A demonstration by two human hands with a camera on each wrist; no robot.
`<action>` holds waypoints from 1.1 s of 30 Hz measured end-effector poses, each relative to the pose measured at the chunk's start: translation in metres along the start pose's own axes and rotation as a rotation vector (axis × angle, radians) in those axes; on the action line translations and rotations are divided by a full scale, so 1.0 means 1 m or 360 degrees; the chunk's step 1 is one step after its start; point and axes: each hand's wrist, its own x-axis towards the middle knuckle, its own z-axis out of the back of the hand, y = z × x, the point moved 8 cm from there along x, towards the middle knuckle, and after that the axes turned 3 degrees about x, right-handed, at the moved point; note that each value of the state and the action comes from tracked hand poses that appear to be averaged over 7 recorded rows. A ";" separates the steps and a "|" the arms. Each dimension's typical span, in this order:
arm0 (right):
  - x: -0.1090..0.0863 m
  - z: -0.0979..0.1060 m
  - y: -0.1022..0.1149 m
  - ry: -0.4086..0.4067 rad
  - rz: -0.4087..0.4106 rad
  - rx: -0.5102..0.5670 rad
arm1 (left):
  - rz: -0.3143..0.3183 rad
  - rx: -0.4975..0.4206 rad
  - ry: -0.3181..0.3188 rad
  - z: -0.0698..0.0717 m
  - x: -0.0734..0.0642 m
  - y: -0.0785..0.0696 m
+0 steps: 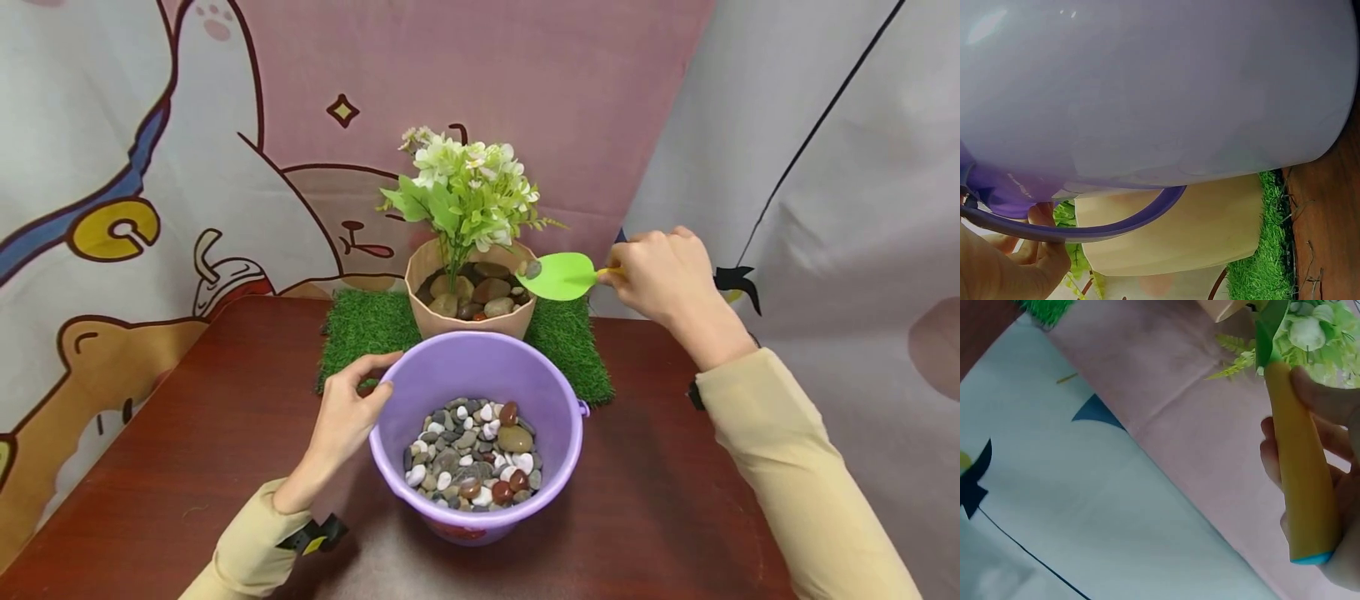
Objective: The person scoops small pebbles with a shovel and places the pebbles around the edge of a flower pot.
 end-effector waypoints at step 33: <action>-0.054 0.034 0.107 -0.0706 0.0757 -0.0273 | 0.0002 -0.0017 0.0005 0.000 0.000 0.000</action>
